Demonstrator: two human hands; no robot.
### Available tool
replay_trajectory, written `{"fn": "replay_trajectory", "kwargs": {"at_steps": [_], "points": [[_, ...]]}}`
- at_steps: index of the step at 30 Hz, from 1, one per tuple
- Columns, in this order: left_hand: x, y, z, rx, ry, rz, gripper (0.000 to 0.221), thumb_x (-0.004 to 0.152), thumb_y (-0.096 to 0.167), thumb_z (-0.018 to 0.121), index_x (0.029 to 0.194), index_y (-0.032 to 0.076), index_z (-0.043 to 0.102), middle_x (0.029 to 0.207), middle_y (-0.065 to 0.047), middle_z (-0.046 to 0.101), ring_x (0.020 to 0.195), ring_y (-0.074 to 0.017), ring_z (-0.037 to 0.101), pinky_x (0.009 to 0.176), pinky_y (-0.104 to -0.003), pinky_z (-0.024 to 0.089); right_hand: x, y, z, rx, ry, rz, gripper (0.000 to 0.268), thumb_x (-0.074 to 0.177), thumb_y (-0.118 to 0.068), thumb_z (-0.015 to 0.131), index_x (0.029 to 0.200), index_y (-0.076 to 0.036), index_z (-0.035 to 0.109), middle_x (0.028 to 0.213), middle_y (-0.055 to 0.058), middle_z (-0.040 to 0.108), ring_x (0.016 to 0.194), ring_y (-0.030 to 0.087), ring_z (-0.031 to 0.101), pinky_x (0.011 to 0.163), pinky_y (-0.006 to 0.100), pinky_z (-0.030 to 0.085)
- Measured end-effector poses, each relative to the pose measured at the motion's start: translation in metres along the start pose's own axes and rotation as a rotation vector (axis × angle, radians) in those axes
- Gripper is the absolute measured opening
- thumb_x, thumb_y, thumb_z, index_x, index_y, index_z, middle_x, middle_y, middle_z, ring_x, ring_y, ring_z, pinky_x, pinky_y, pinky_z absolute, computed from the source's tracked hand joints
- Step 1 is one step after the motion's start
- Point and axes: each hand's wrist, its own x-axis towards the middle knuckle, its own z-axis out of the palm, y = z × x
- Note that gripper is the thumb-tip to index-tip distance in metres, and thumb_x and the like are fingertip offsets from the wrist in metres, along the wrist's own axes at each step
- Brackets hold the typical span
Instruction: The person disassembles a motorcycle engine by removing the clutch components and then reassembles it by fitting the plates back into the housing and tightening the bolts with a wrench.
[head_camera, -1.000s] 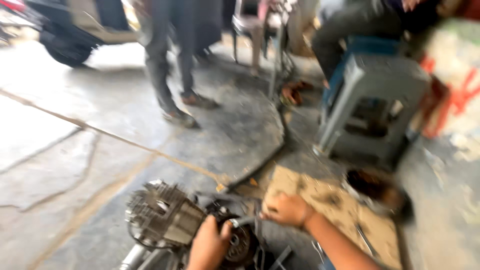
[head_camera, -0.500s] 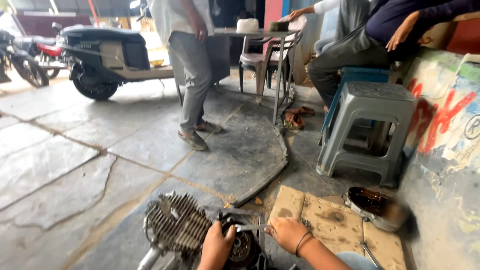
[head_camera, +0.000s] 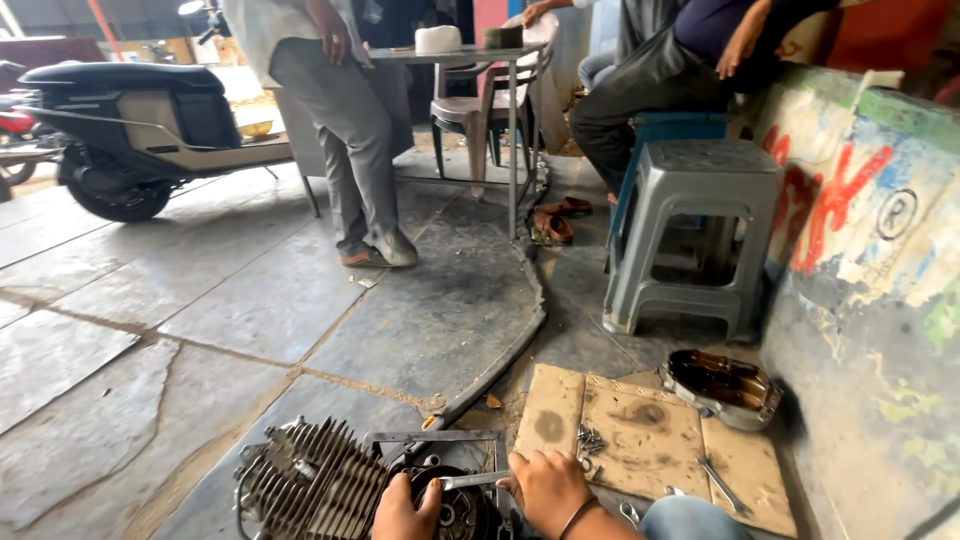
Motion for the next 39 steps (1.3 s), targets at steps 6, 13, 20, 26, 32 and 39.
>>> {"fn": "replay_trajectory", "kwargs": {"at_steps": [6, 13, 20, 26, 32, 39], "points": [[-0.007, 0.008, -0.016, -0.103, 0.019, 0.070, 0.040, 0.081, 0.041, 0.075, 0.093, 0.004, 0.064, 0.088, -0.020, 0.070, 0.087, -0.0370, 0.070, 0.079, -0.048, 0.053, -0.014, -0.011, 0.012, 0.025, 0.074, 0.061, 0.044, 0.099, -0.053, 0.053, 0.102, -0.011, 0.064, 0.086, 0.015, 0.068, 0.085, 0.038, 0.067, 0.078, 0.052, 0.048], [-0.026, 0.030, -0.041, -0.044, 0.017, 0.096, 0.041, 0.085, 0.038, 0.074, 0.086, -0.001, 0.061, 0.087, -0.023, 0.068, 0.086, -0.0419, 0.066, 0.077, -0.050, 0.051, -0.021, -0.024, 0.000, 0.002, -0.038, 0.174, 0.047, 0.102, -0.055, 0.046, 0.112, -0.013, 0.063, 0.089, 0.016, 0.068, 0.087, 0.037, 0.067, 0.080, 0.053, 0.047], [-0.060, 0.054, -0.066, -0.047, 0.089, 0.132, 0.040, 0.090, 0.037, 0.068, 0.092, -0.001, 0.059, 0.090, -0.025, 0.067, 0.090, -0.0445, 0.064, 0.080, -0.052, 0.050, -0.012, -0.019, -0.012, -0.020, -0.140, 0.111, 0.063, 0.099, -0.065, 0.041, 0.125, -0.011, 0.060, 0.092, 0.017, 0.068, 0.088, 0.036, 0.068, 0.082, 0.052, 0.048], [-0.064, 0.061, -0.065, -0.072, 0.176, 0.247, 0.035, 0.092, 0.033, 0.068, 0.098, 0.000, 0.058, 0.096, -0.026, 0.065, 0.091, -0.0469, 0.061, 0.078, -0.054, 0.049, -0.001, -0.011, -0.020, -0.079, -0.193, 0.071, 0.054, 0.096, -0.063, 0.046, 0.103, -0.011, 0.062, 0.087, 0.014, 0.073, 0.086, 0.035, 0.072, 0.078, 0.050, 0.055], [-0.066, 0.066, -0.073, -0.149, 0.144, 0.213, 0.039, 0.093, 0.034, 0.071, 0.094, -0.001, 0.055, 0.094, -0.025, 0.064, 0.090, -0.0457, 0.062, 0.079, -0.053, 0.050, -0.016, -0.019, -0.037, 0.010, -0.168, 0.045, 0.043, 0.099, -0.051, 0.054, 0.102, -0.009, 0.064, 0.086, 0.017, 0.073, 0.086, 0.039, 0.071, 0.079, 0.052, 0.055], [-0.058, 0.063, -0.081, -0.113, 0.082, 0.254, 0.038, 0.094, 0.035, 0.068, 0.095, -0.001, 0.055, 0.092, -0.023, 0.064, 0.089, -0.0426, 0.063, 0.078, -0.052, 0.050, -0.013, -0.022, -0.048, 0.067, -0.135, 0.042, 0.040, 0.095, -0.047, 0.060, 0.105, -0.009, 0.066, 0.090, 0.015, 0.074, 0.086, 0.040, 0.070, 0.077, 0.052, 0.054]]}}
